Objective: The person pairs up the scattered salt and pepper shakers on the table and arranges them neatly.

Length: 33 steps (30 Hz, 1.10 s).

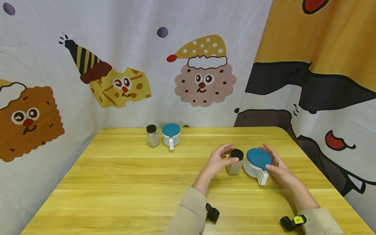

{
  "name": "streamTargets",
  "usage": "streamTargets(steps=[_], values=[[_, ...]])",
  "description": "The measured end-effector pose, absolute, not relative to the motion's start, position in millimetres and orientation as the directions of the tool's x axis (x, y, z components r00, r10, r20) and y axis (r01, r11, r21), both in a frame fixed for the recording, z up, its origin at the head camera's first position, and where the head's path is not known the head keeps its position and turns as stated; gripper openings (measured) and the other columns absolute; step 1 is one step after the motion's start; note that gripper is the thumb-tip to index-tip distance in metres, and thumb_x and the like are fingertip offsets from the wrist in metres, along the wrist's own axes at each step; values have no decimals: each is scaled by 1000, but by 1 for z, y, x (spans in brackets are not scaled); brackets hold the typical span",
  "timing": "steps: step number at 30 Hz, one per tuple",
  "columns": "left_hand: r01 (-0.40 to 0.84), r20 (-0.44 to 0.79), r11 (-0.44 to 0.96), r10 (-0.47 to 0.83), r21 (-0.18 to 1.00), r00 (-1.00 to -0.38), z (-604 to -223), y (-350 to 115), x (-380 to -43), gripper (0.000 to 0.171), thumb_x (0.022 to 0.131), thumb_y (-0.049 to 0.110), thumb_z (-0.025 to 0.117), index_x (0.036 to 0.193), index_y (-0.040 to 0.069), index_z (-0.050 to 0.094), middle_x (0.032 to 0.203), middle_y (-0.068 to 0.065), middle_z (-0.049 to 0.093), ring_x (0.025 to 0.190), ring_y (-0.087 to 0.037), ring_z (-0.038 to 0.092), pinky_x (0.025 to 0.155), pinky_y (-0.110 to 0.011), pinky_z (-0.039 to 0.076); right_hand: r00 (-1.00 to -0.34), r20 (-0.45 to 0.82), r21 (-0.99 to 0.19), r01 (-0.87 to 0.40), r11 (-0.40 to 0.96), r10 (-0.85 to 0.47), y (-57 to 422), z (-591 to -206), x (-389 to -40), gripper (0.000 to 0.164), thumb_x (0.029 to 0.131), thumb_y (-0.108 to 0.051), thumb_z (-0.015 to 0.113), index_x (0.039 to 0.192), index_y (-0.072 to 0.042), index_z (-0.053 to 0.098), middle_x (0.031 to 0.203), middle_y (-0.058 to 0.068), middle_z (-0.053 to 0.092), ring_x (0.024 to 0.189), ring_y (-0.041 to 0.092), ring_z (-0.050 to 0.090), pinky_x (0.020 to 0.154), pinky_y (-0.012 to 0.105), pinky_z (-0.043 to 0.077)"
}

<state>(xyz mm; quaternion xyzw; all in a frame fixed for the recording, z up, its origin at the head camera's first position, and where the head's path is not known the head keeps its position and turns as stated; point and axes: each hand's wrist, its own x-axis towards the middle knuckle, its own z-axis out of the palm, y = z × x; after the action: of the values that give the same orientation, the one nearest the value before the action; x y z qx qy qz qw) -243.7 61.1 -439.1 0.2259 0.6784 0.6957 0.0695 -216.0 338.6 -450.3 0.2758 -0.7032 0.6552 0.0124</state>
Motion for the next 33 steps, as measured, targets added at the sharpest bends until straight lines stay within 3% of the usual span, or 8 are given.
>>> streamTargets(steps=[12,20,26,33], values=[[239,242,-61,426,969,-872,-430,57,-242,59,87,19,73,140,20,49,133,-1,56,119,-9,50,104,-42,35,-852,407,-906,-421,-29,-331,336,-444,-215,70,94,4,50,152,-2,12,150,8,28,133,10,30,96,16,32],[250,242,-41,438,967,-866,-423,53,-241,61,86,22,74,141,26,47,127,16,56,126,-19,46,105,-39,33,-875,392,-908,-417,31,-283,335,-435,-213,70,94,5,50,153,-9,16,153,8,25,137,15,24,98,14,29],[266,255,-40,452,963,-855,-420,48,-240,61,86,24,74,141,28,46,130,16,55,124,-9,46,106,-40,32,-873,414,-894,-444,67,-258,333,-432,-210,72,91,11,49,153,-10,18,153,7,27,136,14,25,105,15,21],[284,271,-42,456,958,-848,-413,43,-239,63,87,23,73,142,26,44,132,14,54,124,-7,46,106,-39,32,-866,447,-875,-475,95,-224,331,-426,-210,74,87,16,48,152,-6,20,150,7,31,134,15,27,107,18,19]])
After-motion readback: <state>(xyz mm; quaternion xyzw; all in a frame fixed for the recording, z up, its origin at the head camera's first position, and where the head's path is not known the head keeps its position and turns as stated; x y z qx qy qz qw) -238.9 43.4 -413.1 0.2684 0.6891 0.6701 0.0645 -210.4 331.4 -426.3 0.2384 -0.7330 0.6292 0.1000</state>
